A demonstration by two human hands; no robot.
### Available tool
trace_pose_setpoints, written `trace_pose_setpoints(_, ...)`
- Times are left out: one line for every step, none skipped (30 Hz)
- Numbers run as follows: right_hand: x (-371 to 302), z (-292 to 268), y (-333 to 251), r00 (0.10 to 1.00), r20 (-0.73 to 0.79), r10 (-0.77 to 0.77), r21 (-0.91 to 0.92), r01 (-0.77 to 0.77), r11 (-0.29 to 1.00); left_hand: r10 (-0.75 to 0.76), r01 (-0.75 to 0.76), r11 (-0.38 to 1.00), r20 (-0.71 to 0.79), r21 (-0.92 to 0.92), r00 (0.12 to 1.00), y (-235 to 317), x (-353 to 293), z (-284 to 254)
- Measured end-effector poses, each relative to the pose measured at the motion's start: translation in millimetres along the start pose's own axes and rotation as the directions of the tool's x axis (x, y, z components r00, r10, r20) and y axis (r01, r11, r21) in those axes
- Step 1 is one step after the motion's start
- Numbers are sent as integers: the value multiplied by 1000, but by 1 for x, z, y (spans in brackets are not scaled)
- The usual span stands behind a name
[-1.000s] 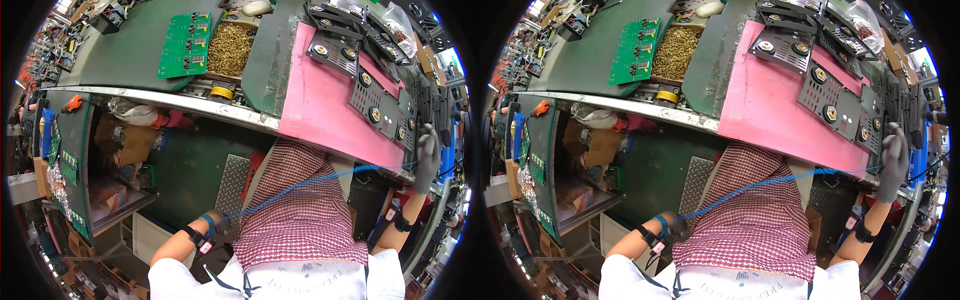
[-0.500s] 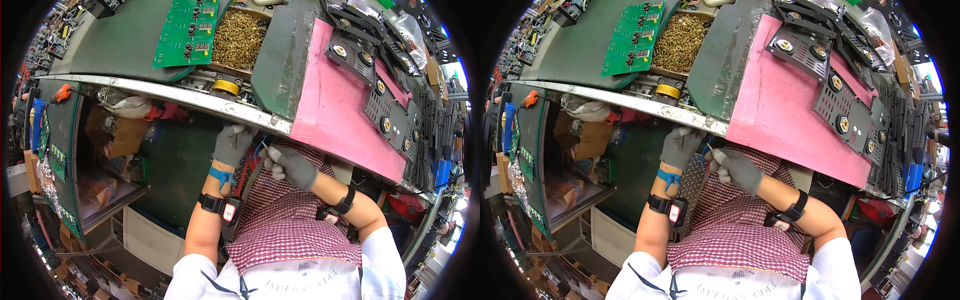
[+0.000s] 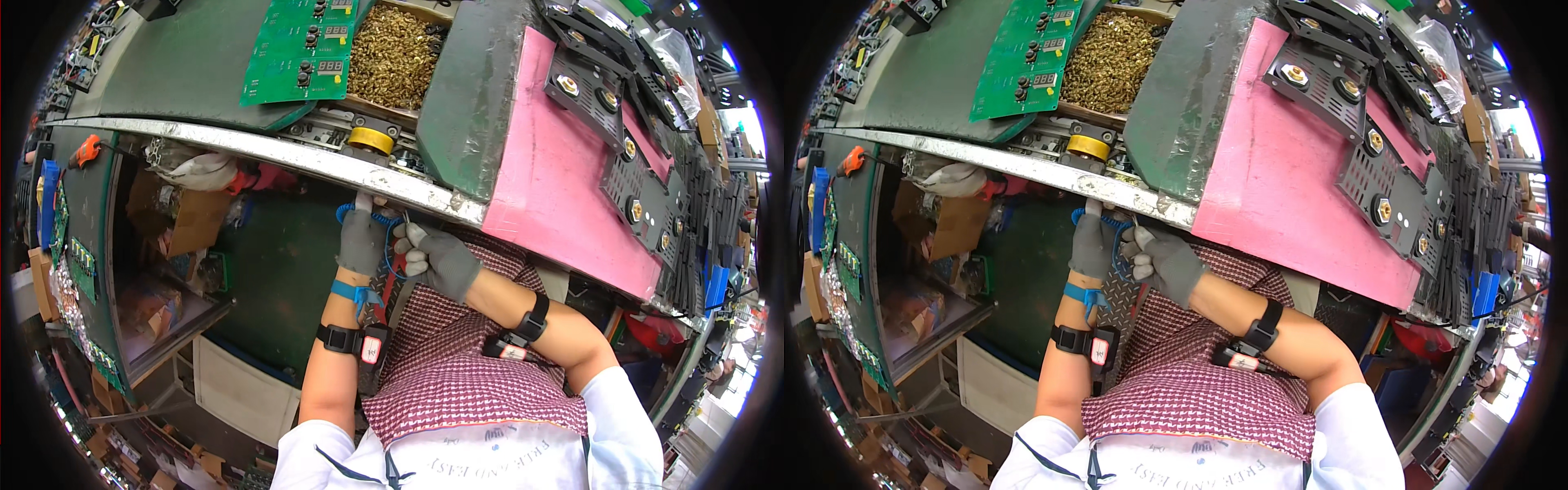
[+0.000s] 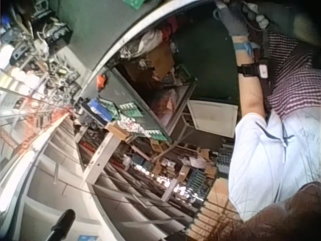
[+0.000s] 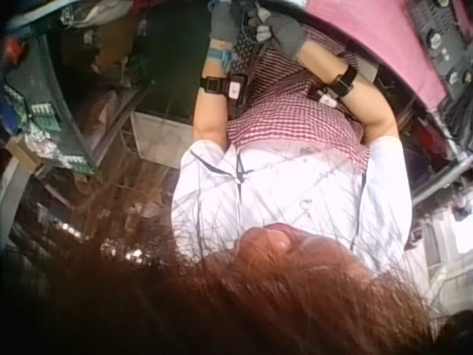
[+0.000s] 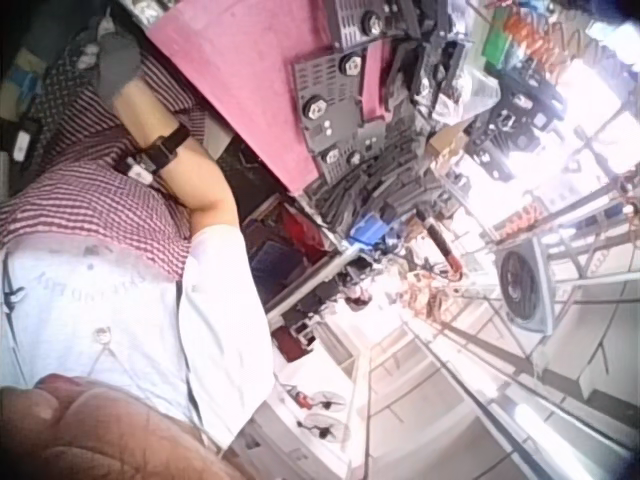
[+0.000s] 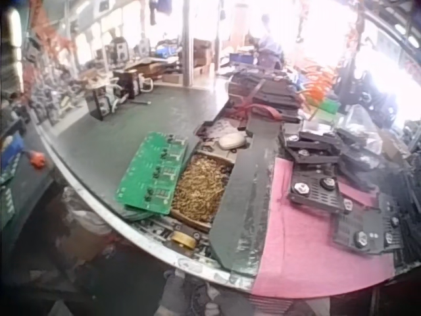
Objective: Assembling circuit boards onto metal plates and securing them with an electric screwdriver.
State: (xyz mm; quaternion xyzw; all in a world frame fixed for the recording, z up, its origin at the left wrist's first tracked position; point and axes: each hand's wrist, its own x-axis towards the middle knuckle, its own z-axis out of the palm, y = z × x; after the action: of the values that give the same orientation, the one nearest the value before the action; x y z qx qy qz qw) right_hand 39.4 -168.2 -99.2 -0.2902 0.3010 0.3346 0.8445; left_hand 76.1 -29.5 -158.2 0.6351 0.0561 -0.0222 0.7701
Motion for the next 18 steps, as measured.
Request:
trace_pose_setpoints(4,1,2,1000,-1,17,-6,-17,1000,-205,201,966,-12,-161,979,5,0,-2)
trace_pose_setpoints(8,3,3,999,-2,39,17,-39,999,-383,365,872,10,-325,924,9,0,-3)
trace_pose_setpoints(12,4,4,999,42,26,56,-28,998,-404,385,867,8,-315,915,14,0,-5)
trace_pose_setpoints(17,6,5,997,-16,76,37,-75,996,-449,435,854,18,-285,894,18,-1,-5)
trace_pose_setpoints(20,8,5,997,-18,71,40,-70,997,-478,462,850,2,-254,879,21,-1,-5)
trace_pose_setpoints(24,10,4,996,-32,78,73,-76,994,-495,485,836,27,-256,868,23,-2,-4)
trace_pose_setpoints(27,11,4,985,-91,146,104,-137,985,-500,480,838,-11,-259,866,24,-3,-3)
trace_pose_setpoints(29,13,3,995,-43,90,104,-85,991,-486,465,845,-15,-265,874,25,-2,-2)
trace_pose_setpoints(30,15,3,993,-64,100,114,-92,989,-503,473,841,-57,-263,863,25,-2,-1)
trace_pose_setpoints(29,17,4,997,-72,35,120,-26,992,-512,476,837,-79,-271,855,25,-1,-1)
trace_pose_setpoints(28,18,4,990,-78,115,125,-105,987,-548,509,816,-85,-274,832,25,-1,-1)
trace_pose_setpoints(25,18,6,991,-86,99,30,-97,995,-522,479,833,-104,-278,847,24,0,-1)
trace_pose_setpoints(23,19,7,993,-63,96,-64,-100,993,-501,473,857,-118,-206,857,24,1,-1)
trace_pose_setpoints(21,18,7,993,-90,78,-65,-84,994,-486,470,874,-179,-127,856,24,1,-1)
trace_pose_setpoints(20,19,6,996,-47,77,-14,-78,997,-482,466,874,-130,-134,867,24,1,-1)
trace_pose_setpoints(20,19,5,992,-35,118,32,-117,993,-507,479,856,-138,-191,851,25,1,0)
trace_pose_setpoints(20,19,3,997,-8,75,40,-74,996,-520,480,841,-131,-250,844,25,1,1)
trace_pose_setpoints(23,20,0,996,-28,89,96,-86,992,-533,491,835,-144,-247,834,26,1,2)
